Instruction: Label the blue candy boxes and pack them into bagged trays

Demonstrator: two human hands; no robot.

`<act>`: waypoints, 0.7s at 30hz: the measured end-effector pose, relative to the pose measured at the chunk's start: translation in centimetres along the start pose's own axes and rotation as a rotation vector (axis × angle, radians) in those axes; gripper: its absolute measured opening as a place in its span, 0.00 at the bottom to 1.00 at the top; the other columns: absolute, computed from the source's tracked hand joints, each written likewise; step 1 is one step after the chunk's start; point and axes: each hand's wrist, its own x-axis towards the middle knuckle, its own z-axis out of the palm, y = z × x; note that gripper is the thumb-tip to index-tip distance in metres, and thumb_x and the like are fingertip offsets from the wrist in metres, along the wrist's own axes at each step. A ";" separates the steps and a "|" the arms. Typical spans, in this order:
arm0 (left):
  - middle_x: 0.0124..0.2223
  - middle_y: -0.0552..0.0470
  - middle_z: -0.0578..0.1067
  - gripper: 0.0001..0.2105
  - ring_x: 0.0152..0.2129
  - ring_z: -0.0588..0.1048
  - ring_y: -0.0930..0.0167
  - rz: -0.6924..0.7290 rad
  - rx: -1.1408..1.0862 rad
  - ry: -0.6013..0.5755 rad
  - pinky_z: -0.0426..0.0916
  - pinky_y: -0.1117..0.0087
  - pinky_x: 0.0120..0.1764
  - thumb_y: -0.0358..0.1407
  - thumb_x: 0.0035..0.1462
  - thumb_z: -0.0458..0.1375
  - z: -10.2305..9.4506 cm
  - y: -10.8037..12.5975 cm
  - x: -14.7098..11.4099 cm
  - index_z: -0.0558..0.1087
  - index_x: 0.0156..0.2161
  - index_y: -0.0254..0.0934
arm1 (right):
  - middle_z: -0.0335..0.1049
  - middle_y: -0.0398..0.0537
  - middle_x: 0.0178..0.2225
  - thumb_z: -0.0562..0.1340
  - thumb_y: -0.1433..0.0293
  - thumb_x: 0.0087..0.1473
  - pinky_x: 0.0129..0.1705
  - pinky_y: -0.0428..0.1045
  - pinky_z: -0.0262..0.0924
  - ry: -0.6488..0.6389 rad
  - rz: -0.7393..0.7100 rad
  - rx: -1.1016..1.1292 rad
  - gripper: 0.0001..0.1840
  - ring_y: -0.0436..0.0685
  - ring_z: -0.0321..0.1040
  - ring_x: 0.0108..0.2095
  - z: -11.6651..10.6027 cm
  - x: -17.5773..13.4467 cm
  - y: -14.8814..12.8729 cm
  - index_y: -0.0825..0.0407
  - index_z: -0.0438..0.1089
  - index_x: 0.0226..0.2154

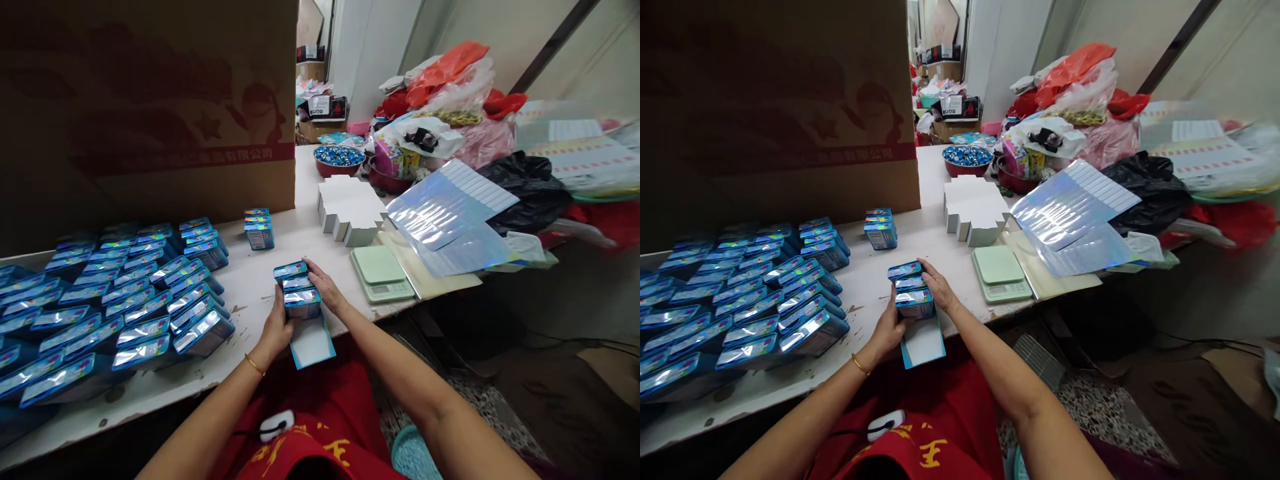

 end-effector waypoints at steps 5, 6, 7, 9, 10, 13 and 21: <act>0.65 0.41 0.44 0.40 0.61 0.47 0.62 0.007 0.043 0.002 0.45 0.57 0.60 0.28 0.49 0.53 0.1 -0.6 -0.6 0.37 0.63 0.34 | 0.57 0.51 0.57 0.52 0.52 0.54 0.60 0.57 0.43 -0.097 0.001 -0.447 0.31 0.59 0.52 0.58 -2.3 3.1 -3.2 0.50 0.58 0.56; 0.65 0.42 0.43 0.39 0.61 0.46 0.63 0.018 0.035 0.002 0.44 0.57 0.60 0.28 0.49 0.52 0.1 -0.8 -0.7 0.37 0.63 0.34 | 0.57 0.52 0.57 0.52 0.51 0.53 0.60 0.57 0.43 -0.082 -0.043 -0.548 0.32 0.59 0.51 0.58 -2.1 4.5 -3.9 0.50 0.58 0.56; 0.66 0.42 0.42 0.39 0.61 0.45 0.63 0.025 0.025 0.004 0.44 0.57 0.60 0.28 0.49 0.52 0.1 -1.1 -0.8 0.36 0.64 0.34 | 0.55 0.53 0.58 0.54 0.50 0.51 0.60 0.58 0.42 -0.069 -0.099 -0.646 0.34 0.60 0.49 0.59 -1.7 6.2 -4.6 0.50 0.56 0.57; 0.66 0.43 0.40 0.40 0.61 0.44 0.63 0.029 0.007 0.012 0.43 0.57 0.60 0.30 0.50 0.52 0.0 -1.5 -1.1 0.33 0.63 0.35 | 0.48 0.55 0.61 0.61 0.50 0.44 0.61 0.59 0.38 -0.101 -0.209 -0.834 0.44 0.63 0.39 0.62 0.1 10.4 -5.6 0.51 0.52 0.59; 0.66 0.44 0.40 0.40 0.61 0.43 0.63 0.032 0.001 0.010 0.43 0.57 0.60 0.31 0.51 0.52 0.0 -1.6 -1.2 0.32 0.63 0.36 | 0.44 0.56 0.62 0.65 0.49 0.39 0.61 0.60 0.36 -0.149 -0.250 -0.921 0.50 0.65 0.33 0.63 1.2 12.8 -5.9 0.52 0.49 0.60; 0.66 0.45 0.40 0.39 0.61 0.44 0.63 0.037 -0.007 -0.017 0.43 0.57 0.60 0.33 0.53 0.52 -0.3 -1.7 -1.5 0.32 0.63 0.37 | 0.34 0.57 0.64 0.69 0.48 0.28 0.59 0.66 0.33 -0.318 -0.267 -1.139 0.64 0.70 0.22 0.63 4.4 19.9 -5.8 0.50 0.39 0.62; 0.66 0.44 0.42 0.39 0.61 0.45 0.62 0.023 -0.030 -0.073 0.47 0.54 0.60 0.38 0.55 0.51 -1.0 -2.0 -1.1 0.31 0.63 0.39 | 0.36 0.63 0.62 0.70 0.54 0.27 0.53 0.67 0.46 -0.444 -0.061 -1.383 0.64 0.77 0.33 0.60 6.9 26.3 -1.7 0.47 0.38 0.62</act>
